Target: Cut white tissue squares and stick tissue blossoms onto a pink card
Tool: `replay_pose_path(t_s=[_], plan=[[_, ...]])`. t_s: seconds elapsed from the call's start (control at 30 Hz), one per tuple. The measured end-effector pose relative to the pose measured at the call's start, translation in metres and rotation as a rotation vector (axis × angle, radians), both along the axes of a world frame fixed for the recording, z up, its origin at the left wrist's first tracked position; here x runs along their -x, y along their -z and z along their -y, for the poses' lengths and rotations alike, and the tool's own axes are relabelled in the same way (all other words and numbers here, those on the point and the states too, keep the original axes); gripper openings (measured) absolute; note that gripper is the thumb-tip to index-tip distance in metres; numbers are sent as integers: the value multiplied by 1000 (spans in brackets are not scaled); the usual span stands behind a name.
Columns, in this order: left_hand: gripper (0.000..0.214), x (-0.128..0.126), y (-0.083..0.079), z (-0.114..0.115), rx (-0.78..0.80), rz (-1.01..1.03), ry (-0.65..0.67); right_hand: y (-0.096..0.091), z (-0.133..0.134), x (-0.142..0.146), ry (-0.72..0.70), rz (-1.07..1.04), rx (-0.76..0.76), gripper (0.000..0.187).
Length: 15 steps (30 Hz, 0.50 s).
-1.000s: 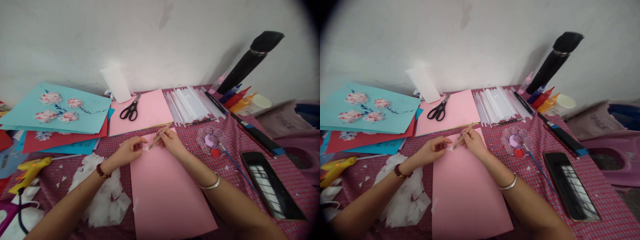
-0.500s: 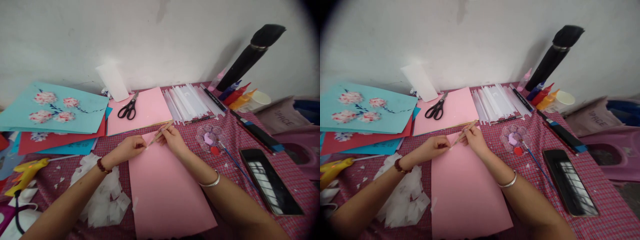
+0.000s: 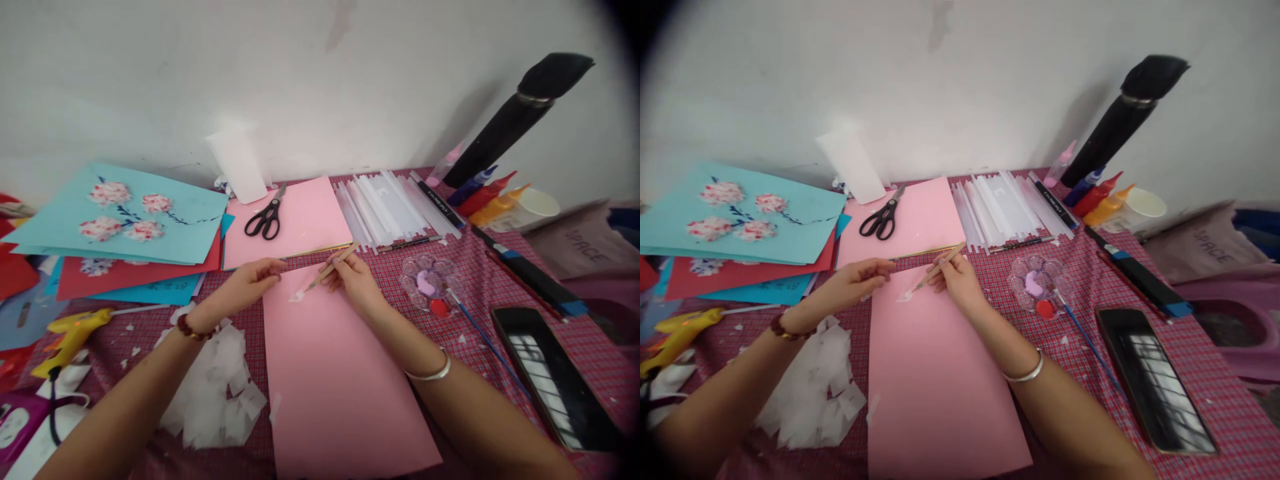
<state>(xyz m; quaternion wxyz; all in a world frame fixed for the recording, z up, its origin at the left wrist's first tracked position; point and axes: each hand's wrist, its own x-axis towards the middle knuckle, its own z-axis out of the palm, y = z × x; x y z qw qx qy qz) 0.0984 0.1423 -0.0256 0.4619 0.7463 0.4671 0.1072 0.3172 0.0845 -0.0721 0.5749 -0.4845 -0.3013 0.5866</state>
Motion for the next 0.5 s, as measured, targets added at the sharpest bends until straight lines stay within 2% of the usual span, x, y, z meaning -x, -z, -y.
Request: replay_pose_path(t_s=[0.1, 0.17, 0.3, 0.37, 0.5], plan=[[29, 25, -9, -1, -52, -23, -117, 1, 0, -1, 0, -29, 2, 16], [27, 40, -8, 2, -119, -110, -154, 1, -1, -1, 1, -36, 2, 17], [34, 54, 8, 10, -238, -343, -223, 0, -1, -1, 9, -49, 4, 18], [35, 54, 18, 11, -263, -376, -234, -1, -1, -2, 14, -74, 6, 18], [13, 49, 28, 7, -278, -377, -159, -1, 0, -3, -3, -89, -6, 16]])
